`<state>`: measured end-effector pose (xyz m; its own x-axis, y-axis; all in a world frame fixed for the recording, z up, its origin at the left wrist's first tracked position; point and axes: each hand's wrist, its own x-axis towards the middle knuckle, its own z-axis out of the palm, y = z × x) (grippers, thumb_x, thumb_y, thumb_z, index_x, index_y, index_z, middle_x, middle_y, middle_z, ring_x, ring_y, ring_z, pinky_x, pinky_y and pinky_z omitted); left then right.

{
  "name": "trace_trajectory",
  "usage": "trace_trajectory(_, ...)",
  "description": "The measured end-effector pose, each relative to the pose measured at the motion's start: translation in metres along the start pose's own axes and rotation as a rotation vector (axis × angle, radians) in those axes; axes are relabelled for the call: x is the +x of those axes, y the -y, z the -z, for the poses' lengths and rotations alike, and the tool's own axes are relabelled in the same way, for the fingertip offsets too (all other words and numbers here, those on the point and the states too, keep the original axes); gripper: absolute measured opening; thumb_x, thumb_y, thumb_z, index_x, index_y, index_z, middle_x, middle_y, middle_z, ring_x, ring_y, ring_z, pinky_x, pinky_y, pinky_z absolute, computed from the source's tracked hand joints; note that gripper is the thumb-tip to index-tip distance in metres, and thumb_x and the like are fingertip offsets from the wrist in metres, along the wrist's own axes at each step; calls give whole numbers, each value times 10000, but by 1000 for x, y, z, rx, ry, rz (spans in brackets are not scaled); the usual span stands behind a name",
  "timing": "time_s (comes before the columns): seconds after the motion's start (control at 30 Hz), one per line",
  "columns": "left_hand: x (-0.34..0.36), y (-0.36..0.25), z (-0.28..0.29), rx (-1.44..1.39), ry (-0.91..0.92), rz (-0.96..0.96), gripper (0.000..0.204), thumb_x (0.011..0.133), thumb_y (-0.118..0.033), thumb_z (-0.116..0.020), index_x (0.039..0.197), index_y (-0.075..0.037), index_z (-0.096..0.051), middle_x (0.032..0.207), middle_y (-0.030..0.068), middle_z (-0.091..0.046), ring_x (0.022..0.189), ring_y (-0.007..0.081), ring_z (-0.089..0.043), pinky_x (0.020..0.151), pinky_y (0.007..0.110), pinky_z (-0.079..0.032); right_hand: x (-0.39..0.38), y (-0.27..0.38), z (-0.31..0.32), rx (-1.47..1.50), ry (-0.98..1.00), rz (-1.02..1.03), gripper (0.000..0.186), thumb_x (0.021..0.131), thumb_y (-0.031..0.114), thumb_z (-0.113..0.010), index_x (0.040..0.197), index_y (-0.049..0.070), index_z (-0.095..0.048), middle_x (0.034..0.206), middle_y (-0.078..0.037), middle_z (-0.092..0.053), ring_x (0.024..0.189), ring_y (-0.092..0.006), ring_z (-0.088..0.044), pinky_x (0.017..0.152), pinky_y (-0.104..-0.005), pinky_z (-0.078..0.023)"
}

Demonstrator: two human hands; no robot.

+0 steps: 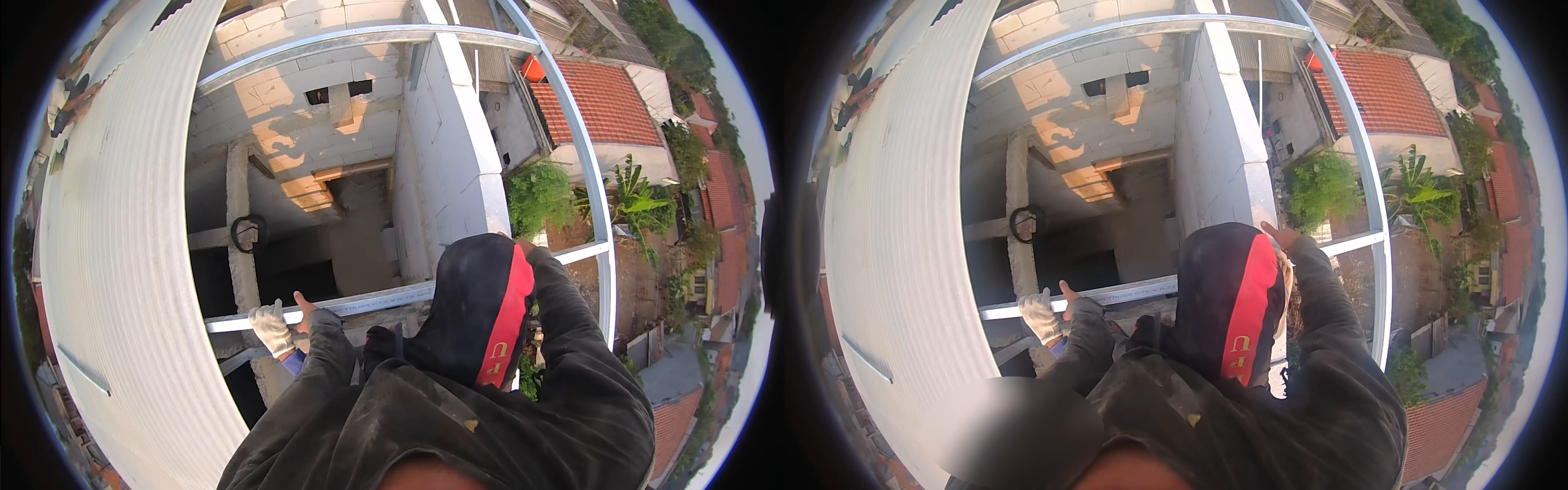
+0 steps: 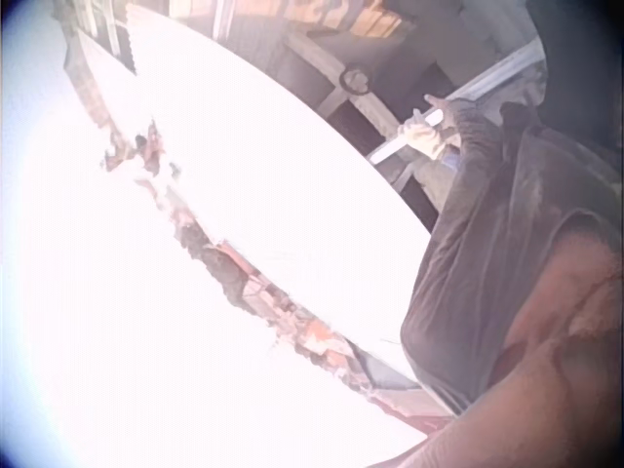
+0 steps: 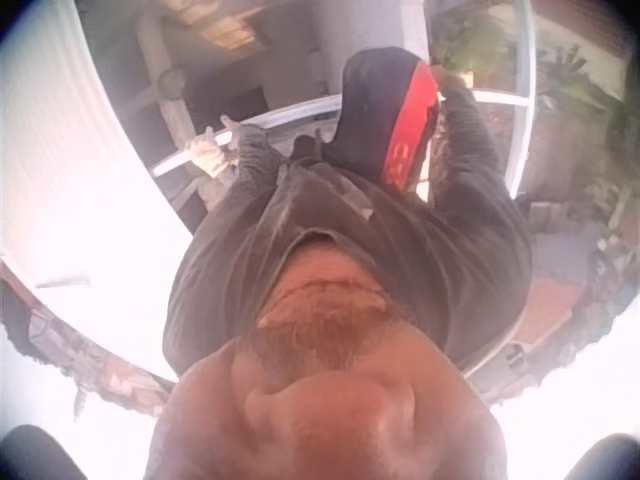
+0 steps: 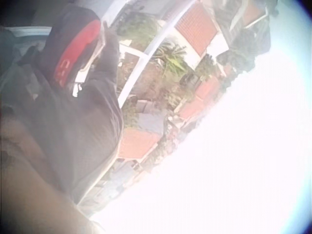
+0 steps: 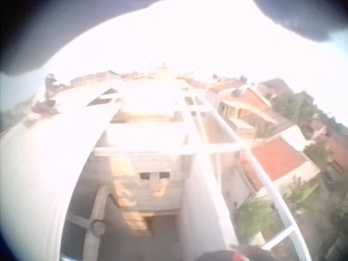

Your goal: The person positions and aligns a large white corrugated roof sheet onto a metal frame on a rooftop. They adjust the sheet's position multiple times to fit it over the frame while another worker assists nearby.

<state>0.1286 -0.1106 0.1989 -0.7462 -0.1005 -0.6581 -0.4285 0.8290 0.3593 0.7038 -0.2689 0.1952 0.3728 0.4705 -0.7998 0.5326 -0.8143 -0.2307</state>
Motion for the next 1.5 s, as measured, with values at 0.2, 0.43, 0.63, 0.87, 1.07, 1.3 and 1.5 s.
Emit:
trace_trajectory(0.2,-7,-40,-5,18,-51,5,847,785,-690,-761,1248,15,-690,1192,219,-738,1079,351,-737,949,512,-572,4,-23,12,0,-64,-55,1064,881,859,-498,1385,-70,-616,1339,-311,-658,1252,-407,-643,1069,-469,-479)
trace_trajectory(0.43,15,-34,-18,131,-262,-246,719,858,-572,-731,1204,58,-718,1117,199,-771,1015,344,-760,924,446,-598,33,10,81,-158,-352,-32,852,931,729,-623,1350,-13,-658,1277,-271,-701,1195,-367,-677,1017,-470,-526)
trace_trajectory(0.63,14,-48,-33,47,-122,106,677,896,-512,-732,1161,110,-733,1076,210,-786,978,356,-772,921,418,-615,73,284,212,-404,-781,469,704,950,611,-682,1311,7,-681,1197,-262,-724,1163,-414,-677,1006,-507,-528)
trace_trajectory(0.87,82,-14,-62,92,-303,-10,715,819,-528,-823,1186,79,-732,1140,251,-758,1087,417,-730,965,497,-587,234,593,265,-647,-927,821,832,894,527,-768,1550,105,-479,1597,-156,-462,1476,-423,-407,1166,-534,-434)
trace_trajectory(1.07,105,-2,-66,258,-526,-45,890,757,-623,-838,1231,114,-687,1154,283,-745,1084,437,-726,943,496,-586,296,740,253,-754,-804,774,983,866,530,-796,1655,202,-309,1727,-115,-273,1579,-411,-260,1206,-662,-336)
trace_trajectory(1.3,102,-7,-76,297,-473,38,995,745,-665,-832,1229,180,-628,1170,325,-725,1102,460,-716,942,501,-583,385,793,279,-901,-676,608,1138,798,638,-804,1683,210,-229,1724,-108,-297,1581,-380,-291,1179,-739,-294)
trace_trajectory(1.5,88,12,-74,227,-536,16,944,750,-612,-856,1256,153,-632,1216,318,-714,1142,461,-701,976,504,-562,380,830,255,-980,-695,559,970,858,521,-808,1599,122,-326,1568,-181,-436,1433,-484,-415,1157,-631,-385)
